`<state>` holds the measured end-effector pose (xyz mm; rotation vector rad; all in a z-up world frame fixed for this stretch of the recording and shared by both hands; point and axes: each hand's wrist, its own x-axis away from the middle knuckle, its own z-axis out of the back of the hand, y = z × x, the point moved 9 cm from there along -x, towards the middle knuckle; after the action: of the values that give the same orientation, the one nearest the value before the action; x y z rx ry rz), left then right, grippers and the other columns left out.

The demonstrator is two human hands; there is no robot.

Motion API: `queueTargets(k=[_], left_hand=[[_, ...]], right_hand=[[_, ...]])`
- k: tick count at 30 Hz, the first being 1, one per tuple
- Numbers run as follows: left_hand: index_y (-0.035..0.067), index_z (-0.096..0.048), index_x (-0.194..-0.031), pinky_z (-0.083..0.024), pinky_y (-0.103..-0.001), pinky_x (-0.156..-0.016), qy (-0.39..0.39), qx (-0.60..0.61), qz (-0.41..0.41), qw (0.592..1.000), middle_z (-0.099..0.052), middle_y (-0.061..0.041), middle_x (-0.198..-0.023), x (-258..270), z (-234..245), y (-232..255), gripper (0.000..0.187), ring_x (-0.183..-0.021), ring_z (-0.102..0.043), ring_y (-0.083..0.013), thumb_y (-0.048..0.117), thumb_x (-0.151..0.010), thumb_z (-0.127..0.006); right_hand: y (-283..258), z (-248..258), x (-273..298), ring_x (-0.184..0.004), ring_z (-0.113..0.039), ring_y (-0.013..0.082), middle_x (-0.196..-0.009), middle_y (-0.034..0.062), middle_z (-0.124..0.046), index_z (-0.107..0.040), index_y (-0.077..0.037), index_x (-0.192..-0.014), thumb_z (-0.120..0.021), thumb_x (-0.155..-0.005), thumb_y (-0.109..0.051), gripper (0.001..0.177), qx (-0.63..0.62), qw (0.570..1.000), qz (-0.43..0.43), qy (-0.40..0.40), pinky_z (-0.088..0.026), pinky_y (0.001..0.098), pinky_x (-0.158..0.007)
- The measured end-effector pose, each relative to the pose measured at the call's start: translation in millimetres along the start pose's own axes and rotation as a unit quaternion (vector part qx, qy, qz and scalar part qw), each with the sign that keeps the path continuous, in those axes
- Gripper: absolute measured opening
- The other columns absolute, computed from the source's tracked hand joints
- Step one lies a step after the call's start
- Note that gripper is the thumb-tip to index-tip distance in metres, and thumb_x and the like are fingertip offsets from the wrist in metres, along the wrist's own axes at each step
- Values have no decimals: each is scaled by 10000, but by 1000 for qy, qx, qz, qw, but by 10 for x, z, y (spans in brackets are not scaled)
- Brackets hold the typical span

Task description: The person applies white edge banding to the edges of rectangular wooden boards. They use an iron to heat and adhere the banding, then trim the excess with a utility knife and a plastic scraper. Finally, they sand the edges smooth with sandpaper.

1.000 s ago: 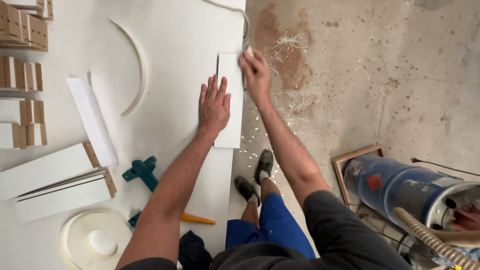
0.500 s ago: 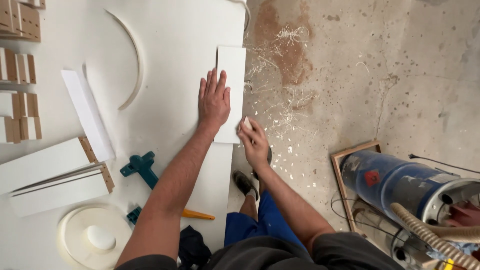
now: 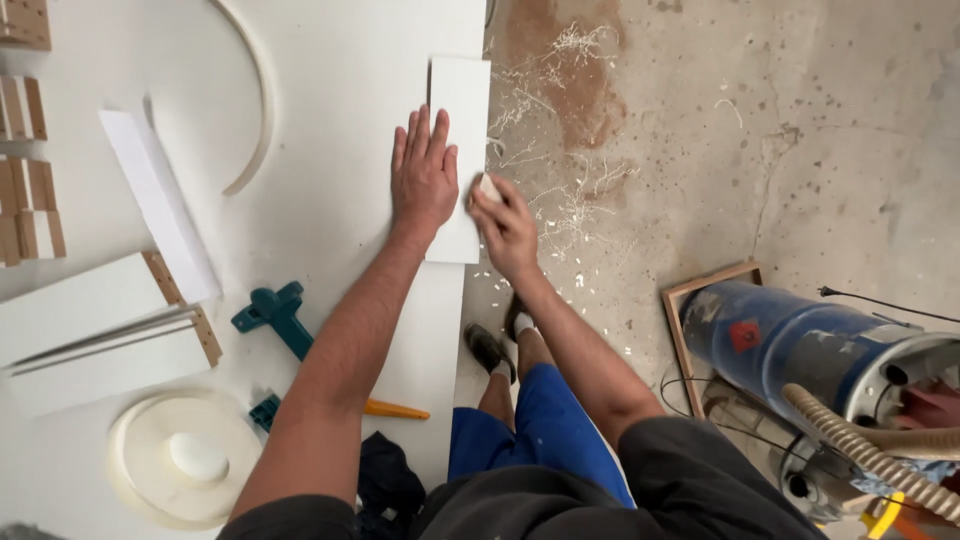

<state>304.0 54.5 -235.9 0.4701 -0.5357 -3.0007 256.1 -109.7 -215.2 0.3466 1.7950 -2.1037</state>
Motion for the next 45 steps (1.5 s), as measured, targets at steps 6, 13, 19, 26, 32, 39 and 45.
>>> queueTargets(k=[6, 13, 19, 26, 32, 39, 45], left_hand=[[161, -484, -1550, -162, -454, -1269, -18, 2, 10, 1000, -436, -146, -1599, -29, -8, 1, 477, -1504, -382, -276, 337, -1107, -500], [158, -508, -1531, -222, -452, -1251, 27, -3, -12, 1000, -464, -149, -1575, -7, 16, 16, 474, -1474, -430, -280, 319, -1087, -549], [162, -522, -1524, -215, -448, -1256, 28, 10, -7, 1000, -480, -146, -1566, -63, 15, -26, 460, -1468, -437, -274, 308, -1088, -538], [95, -446, -1553, -205, -466, -1284, -46, 42, -5, 998, -411, -184, -1610, -38, 116, 73, 468, -1522, -358, -314, 223, -1105, -488], [94, -444, -1552, -197, -456, -1285, -50, 49, 2, 998, -420, -176, -1607, -103, 163, 60, 454, -1523, -354, -307, 186, -1108, -461], [112, -463, -1542, -198, -447, -1284, -50, 49, 6, 998, -421, -172, -1606, -71, 107, 34, 456, -1517, -365, -301, 174, -1091, -488], [118, -417, -1561, -169, -427, -1286, -80, 54, 20, 995, -402, -157, -1617, -100, 195, 74, 450, -1531, -331, -283, 201, -1120, -436]], right_hand=[[-387, 116, 648, -1189, -641, 362, -1340, 209, -628, -770, -159, -1181, -772, -898, -95, 290, 22, 998, -41, -37, -554, 459, -1022], [65, 22, 219, -1200, -614, 469, -1340, 275, -609, -801, -81, -1106, -784, -933, -100, 175, 71, 997, 23, 21, -542, 497, -1003], [248, -70, 62, -1168, -638, 446, -1321, 240, -635, -805, -114, -1064, -776, -923, -178, 157, 127, 991, 31, -24, -545, 507, -986], [276, -150, -999, -1101, -638, 316, -1280, 171, -621, -694, -95, -1218, -640, -1006, -179, 235, 77, 995, -47, -43, -611, 414, -909], [62, -147, -406, -1176, -616, 344, -1334, 202, -613, -668, -135, -1288, -611, -1023, -201, 279, 141, 988, -19, -63, -571, 427, -963], [430, -233, -1333, -1275, -578, 418, -1428, 259, -529, -704, -43, -1180, -652, -1004, -142, 208, 141, 987, -33, -64, -585, 486, -1076], [-698, 5, 930, -1274, -586, 357, -1427, 217, -556, -636, -193, -1344, -745, -943, -98, 426, 148, 983, -14, -104, -579, 440, -1032]])
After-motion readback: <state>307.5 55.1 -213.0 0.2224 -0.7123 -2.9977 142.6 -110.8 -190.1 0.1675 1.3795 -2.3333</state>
